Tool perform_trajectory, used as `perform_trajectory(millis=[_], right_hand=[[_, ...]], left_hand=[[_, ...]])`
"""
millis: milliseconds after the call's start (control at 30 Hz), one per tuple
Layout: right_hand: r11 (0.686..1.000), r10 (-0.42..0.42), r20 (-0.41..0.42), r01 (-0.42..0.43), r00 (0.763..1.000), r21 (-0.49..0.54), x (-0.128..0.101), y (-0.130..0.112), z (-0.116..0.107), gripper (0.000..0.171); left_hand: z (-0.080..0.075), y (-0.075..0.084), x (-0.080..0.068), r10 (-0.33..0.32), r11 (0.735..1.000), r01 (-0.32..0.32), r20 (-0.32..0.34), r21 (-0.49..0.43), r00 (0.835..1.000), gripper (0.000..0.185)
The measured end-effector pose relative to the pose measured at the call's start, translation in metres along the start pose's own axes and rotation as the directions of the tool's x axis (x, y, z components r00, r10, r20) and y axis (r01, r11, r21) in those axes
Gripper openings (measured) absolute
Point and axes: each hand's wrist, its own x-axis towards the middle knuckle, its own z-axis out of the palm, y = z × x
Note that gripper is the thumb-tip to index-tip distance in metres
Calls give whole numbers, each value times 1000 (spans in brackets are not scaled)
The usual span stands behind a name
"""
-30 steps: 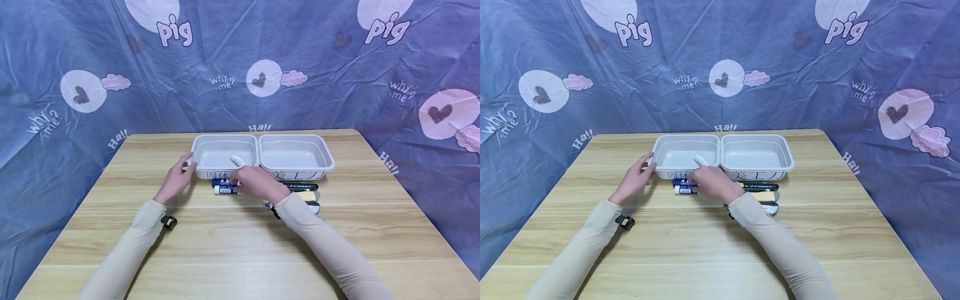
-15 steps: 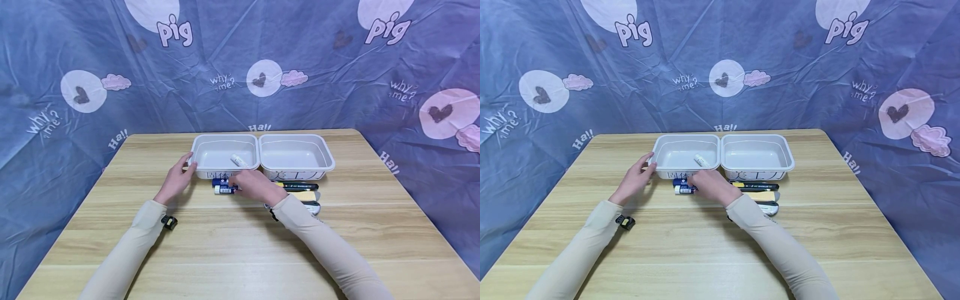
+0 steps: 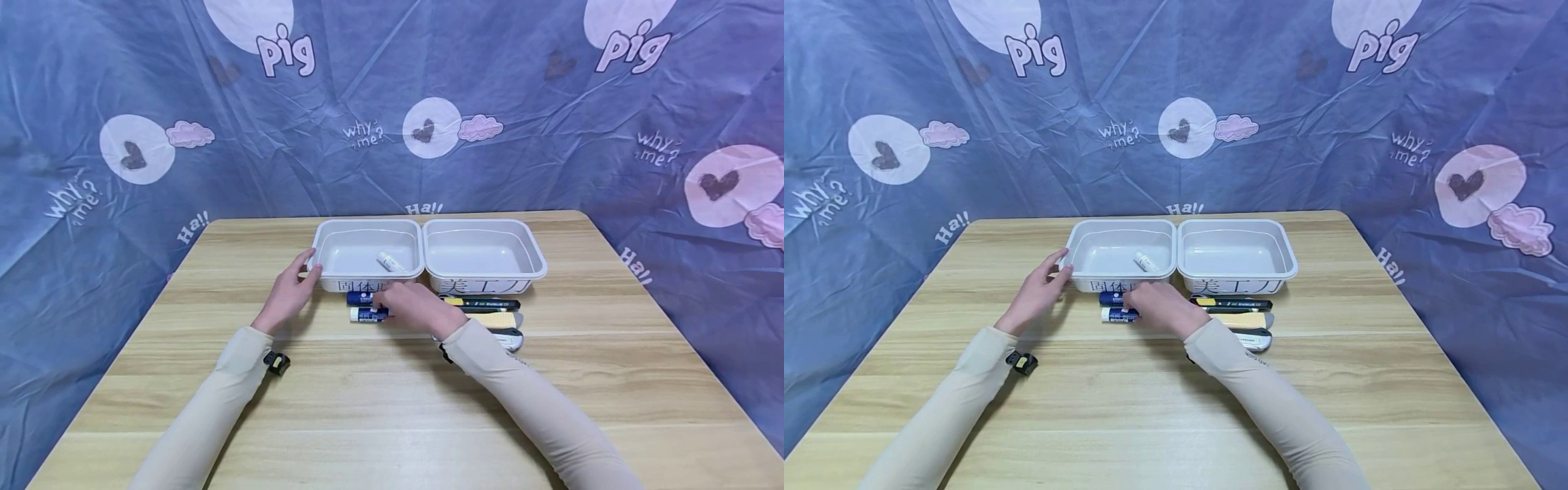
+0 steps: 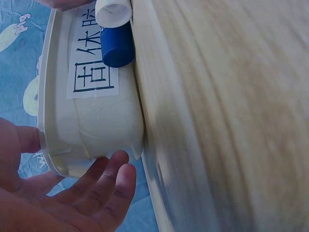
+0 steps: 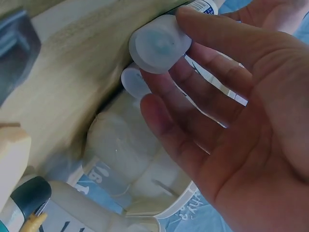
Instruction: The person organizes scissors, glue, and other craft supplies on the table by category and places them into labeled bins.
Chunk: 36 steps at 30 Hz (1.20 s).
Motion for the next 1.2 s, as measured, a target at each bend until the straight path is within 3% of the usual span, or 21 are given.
perform_trajectory(millis=[667,1200], right_hand=[[999,-26,52,24,998,37,2,-2,5,32],[997,-62,4,62,998,38,1,-4,1,28]], left_hand=[[0,-2,1,5,1000,-4,-5,15,1000,63],[-1,0,1,17,1000,-17,-13,13,1000,63]])
